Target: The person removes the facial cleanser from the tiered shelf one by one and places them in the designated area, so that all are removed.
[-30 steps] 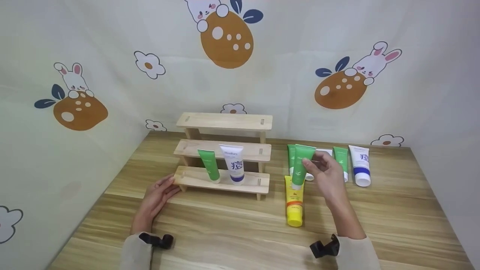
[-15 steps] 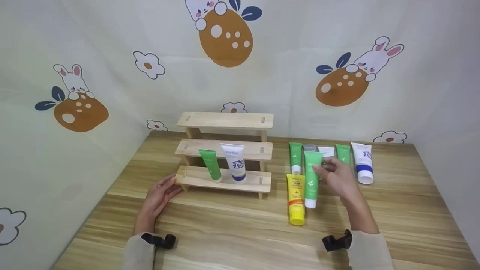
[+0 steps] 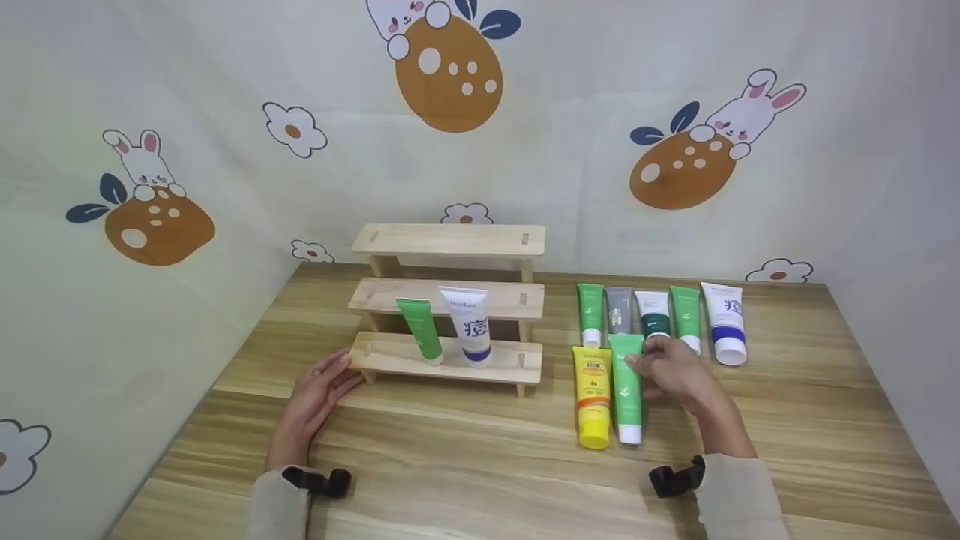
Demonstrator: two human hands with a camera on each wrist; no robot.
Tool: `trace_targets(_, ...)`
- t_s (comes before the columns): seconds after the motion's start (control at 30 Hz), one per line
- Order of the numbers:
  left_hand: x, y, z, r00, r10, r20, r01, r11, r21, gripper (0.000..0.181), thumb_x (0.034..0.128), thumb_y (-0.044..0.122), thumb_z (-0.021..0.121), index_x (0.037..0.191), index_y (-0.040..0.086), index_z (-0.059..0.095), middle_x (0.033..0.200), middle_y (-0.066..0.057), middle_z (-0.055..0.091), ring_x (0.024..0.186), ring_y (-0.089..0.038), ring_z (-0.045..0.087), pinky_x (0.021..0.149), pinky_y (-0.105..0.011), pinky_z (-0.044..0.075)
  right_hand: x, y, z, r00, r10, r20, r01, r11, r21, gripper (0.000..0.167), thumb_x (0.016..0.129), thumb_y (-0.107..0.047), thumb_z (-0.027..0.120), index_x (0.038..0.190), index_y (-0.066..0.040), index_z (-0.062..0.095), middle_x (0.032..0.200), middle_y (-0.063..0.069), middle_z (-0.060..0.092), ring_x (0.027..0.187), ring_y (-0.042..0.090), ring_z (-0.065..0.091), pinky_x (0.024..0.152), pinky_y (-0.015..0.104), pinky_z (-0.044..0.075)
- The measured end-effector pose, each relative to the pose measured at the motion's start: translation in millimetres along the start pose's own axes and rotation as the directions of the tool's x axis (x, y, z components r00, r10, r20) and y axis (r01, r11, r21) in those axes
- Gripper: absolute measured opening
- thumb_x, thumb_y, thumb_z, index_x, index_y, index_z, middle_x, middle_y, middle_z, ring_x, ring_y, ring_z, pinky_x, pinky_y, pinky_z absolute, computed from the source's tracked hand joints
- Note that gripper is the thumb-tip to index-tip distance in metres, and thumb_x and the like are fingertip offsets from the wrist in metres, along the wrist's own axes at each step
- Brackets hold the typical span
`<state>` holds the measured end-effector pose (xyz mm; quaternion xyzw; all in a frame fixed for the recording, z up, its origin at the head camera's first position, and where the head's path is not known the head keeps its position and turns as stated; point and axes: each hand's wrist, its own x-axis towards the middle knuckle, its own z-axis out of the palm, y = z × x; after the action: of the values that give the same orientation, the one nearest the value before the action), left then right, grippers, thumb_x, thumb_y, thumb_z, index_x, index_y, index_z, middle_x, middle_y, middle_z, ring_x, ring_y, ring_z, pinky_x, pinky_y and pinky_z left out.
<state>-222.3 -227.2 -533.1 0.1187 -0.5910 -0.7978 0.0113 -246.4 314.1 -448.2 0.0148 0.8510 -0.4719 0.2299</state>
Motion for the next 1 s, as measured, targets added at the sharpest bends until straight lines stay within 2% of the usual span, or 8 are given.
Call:
trace_targets(0.37,-0.3,-1.8,-1.5,0.999,0.020,0.026,-0.019,1.000,-0.012,0.049,0.0994,0.008,0.061,0.140,-0.014,0.043,0.115,-0.007,0.068,0.101,-0.016,0.070,0.099,-0.035,0.060,5.8,9.4,2.3,0.997,0.039,0.066,-0.038,0.999,-0.013,0.078,0.099,-0.036,0.062,0.143,0.017,0.027,0.132,0.035,0.047,0.096,0.019,0.064,0.086,0.038,0.064)
trace_targets(0.6,0.7,0.8,-0.2,1.000,0.013,0.020,-0.012,1.000,-0.024,0.049,0.0986,0.008,0.062,0.139,-0.013,0.044,0.111,-0.006,0.069,0.099,-0.015,0.070,0.098,-0.034,0.061,8.5,10.4,2.5,0.996,0.070,0.054,-0.068,0.997,-0.034,0.075,0.098,-0.038,0.063,0.142,0.015,0.032,0.130,0.033,0.050,0.094,0.019,0.064,0.083,0.036,0.064)
trace_targets(0.8,-0.5,1.7,0.6,1.000,0.006,0.015,-0.006,1.000,-0.024,0.049,0.0985,0.008,0.062,0.139,-0.012,0.044,0.113,-0.006,0.068,0.100,-0.016,0.070,0.099,-0.035,0.060,10.8,12.8,4.0,0.995,0.083,0.049,-0.082,0.997,-0.009,0.067,0.098,-0.035,0.063,0.139,0.012,0.036,0.123,0.027,0.055,0.093,0.020,0.064,0.080,0.035,0.064)
trace_targets(1.0,-0.8,1.1,-0.7,1.000,0.008,0.013,-0.007,1.000,-0.021,0.049,0.0984,0.009,0.063,0.139,-0.012,0.045,0.112,-0.005,0.068,0.099,-0.015,0.070,0.098,-0.035,0.061,13.7,13.8,5.0,0.994,0.105,0.035,-0.105,0.994,0.016,0.075,0.099,-0.035,0.063,0.146,0.013,0.029,0.131,0.032,0.049,0.094,0.021,0.063,0.081,0.035,0.064)
